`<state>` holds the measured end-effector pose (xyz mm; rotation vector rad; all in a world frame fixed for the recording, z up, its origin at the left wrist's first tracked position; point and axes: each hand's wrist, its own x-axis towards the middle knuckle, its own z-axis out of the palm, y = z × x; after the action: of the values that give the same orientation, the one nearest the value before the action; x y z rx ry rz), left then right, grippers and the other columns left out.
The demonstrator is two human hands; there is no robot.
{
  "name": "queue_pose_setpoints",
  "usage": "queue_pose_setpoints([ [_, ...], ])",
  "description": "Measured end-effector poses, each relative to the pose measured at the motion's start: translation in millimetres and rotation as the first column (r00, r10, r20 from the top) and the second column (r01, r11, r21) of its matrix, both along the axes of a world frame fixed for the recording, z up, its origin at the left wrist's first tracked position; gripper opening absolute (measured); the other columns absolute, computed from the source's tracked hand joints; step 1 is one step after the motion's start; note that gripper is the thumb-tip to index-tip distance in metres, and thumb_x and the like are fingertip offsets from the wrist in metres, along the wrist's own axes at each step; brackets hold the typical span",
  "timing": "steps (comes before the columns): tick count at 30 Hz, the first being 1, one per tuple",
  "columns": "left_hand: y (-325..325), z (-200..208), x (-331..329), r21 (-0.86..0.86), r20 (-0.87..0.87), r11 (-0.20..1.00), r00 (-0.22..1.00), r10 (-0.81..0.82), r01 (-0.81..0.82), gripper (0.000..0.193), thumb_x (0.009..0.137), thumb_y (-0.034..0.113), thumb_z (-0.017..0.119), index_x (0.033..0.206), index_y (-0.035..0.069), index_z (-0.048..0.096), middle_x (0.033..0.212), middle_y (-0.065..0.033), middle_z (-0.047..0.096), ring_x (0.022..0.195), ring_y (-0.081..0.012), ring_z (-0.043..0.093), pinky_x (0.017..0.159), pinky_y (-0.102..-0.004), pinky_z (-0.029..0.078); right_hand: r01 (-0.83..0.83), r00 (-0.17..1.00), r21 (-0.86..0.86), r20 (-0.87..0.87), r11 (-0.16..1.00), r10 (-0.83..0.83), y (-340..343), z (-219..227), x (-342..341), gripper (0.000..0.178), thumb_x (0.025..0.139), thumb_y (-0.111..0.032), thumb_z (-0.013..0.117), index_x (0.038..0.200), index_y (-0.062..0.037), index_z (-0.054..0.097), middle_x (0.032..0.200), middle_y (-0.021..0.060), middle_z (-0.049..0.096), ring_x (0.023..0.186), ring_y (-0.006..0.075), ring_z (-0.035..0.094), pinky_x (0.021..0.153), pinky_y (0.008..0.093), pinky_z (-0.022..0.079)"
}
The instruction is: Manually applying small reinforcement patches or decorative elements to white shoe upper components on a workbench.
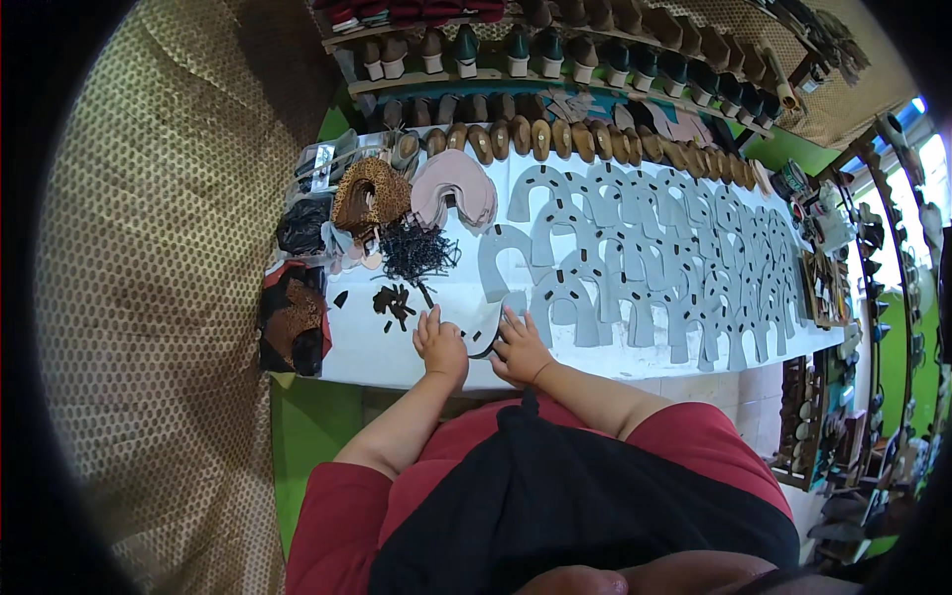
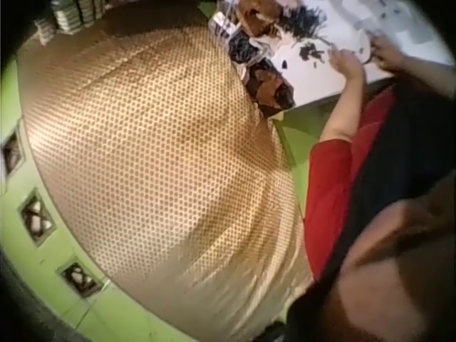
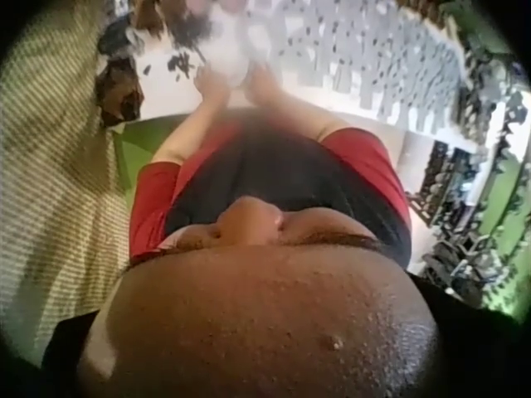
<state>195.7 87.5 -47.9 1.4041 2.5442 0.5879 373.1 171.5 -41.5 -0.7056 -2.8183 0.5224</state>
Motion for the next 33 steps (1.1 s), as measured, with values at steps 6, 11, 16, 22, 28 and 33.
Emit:
queue_pose_setpoints([
  [6, -9.6, -8.5, -23.7, 0.163, 0.045, 0.984, 0.996, -0.083, 0.075, 0.017, 0.088, 0.022, 0.063, 0.098, 0.009, 0.067, 0.159, -0.0179, 0.028, 0.147, -0.0423, 0.018, 0.117, -0.0603, 0.012, -0.008, 1.000, 0.007, 0.024, 1.000, 0.008, -0.5, 0.9, -5.0, 0.063, 0.086, -0.038, 0.060, 0.140, -0.0078, 0.049, 0.148, 0.0177, 0.042, 0.146, 0.0377, 0.026, 0.114, 0.0647, 0.020],
  [11, -9.3, 23.8, -22.9, 0.058, 0.017, 0.966, 0.967, -0.254, 0.253, 0.032, 0.083, 0.032, 0.070, 0.105, 0.009, 0.068, 0.162, -0.0202, 0.021, 0.148, -0.0461, 0.013, 0.116, -0.0629, 0.009, 0.009, 1.000, 0.019, 0.011, 1.000, -0.009, 0.0, -0.8, -1.4, 0.080, 0.083, -0.037, 0.064, 0.152, -0.0100, 0.032, 0.153, 0.0152, 0.038, 0.146, 0.0376, 0.027, 0.116, 0.0626, 0.019],
  [16, -5.5, 22.8, -27.5, -0.087, -0.030, 0.989, 0.992, -0.126, 0.123, 0.041, 0.076, 0.035, 0.076, 0.110, 0.013, 0.068, 0.164, -0.0183, 0.016, 0.148, -0.0463, 0.013, 0.116, -0.0642, 0.005, 0.009, 1.000, 0.018, 0.026, 1.000, -0.009, -0.3, -6.4, -2.4, 0.078, 0.085, -0.039, 0.060, 0.152, -0.0082, 0.033, 0.153, 0.0174, 0.037, 0.146, 0.0377, 0.026, 0.116, 0.0627, 0.018],
  [22, -13.1, -4.6, -26.7, 0.097, -0.363, 0.943, 0.894, -0.264, 0.318, 0.081, 0.077, 0.044, 0.076, 0.147, 0.017, 0.045, 0.165, -0.0160, 0.013, 0.150, -0.0440, 0.005, 0.114, -0.0673, 0.000, 0.013, 1.000, 0.006, 0.010, 1.000, -0.013, -1.7, -5.8, -3.1, 0.075, 0.085, -0.039, 0.060, 0.149, -0.0076, 0.037, 0.153, 0.0177, 0.037, 0.146, 0.0374, 0.026, 0.117, 0.0614, 0.017],
  [28, -5.7, 14.1, -19.7, -0.310, -0.174, 0.910, 0.925, -0.339, 0.276, 0.084, 0.088, 0.054, 0.060, 0.157, 0.020, 0.026, 0.166, -0.0163, 0.004, 0.151, -0.0454, -0.005, 0.111, -0.0716, -0.004, 0.025, 0.999, 0.000, 0.028, 1.000, -0.025, 0.3, -5.1, -1.3, 0.073, 0.086, -0.039, 0.060, 0.148, -0.0076, 0.038, 0.153, 0.0171, 0.037, 0.147, 0.0369, 0.024, 0.118, 0.0606, 0.016],
  [33, -20.3, 35.9, -33.9, -0.318, -0.098, 0.934, 0.974, -0.206, 0.165, 0.083, 0.089, 0.050, 0.060, 0.158, 0.020, 0.024, 0.166, -0.0169, -0.001, 0.150, -0.0461, -0.007, 0.111, -0.0719, -0.002, 0.006, 0.998, 0.007, 0.055, 1.000, -0.006, -4.2, -3.4, -2.9, 0.071, 0.087, -0.038, 0.059, 0.148, -0.0081, 0.039, 0.155, 0.0147, 0.035, 0.149, 0.0351, 0.023, 0.117, 0.0627, 0.014],
])
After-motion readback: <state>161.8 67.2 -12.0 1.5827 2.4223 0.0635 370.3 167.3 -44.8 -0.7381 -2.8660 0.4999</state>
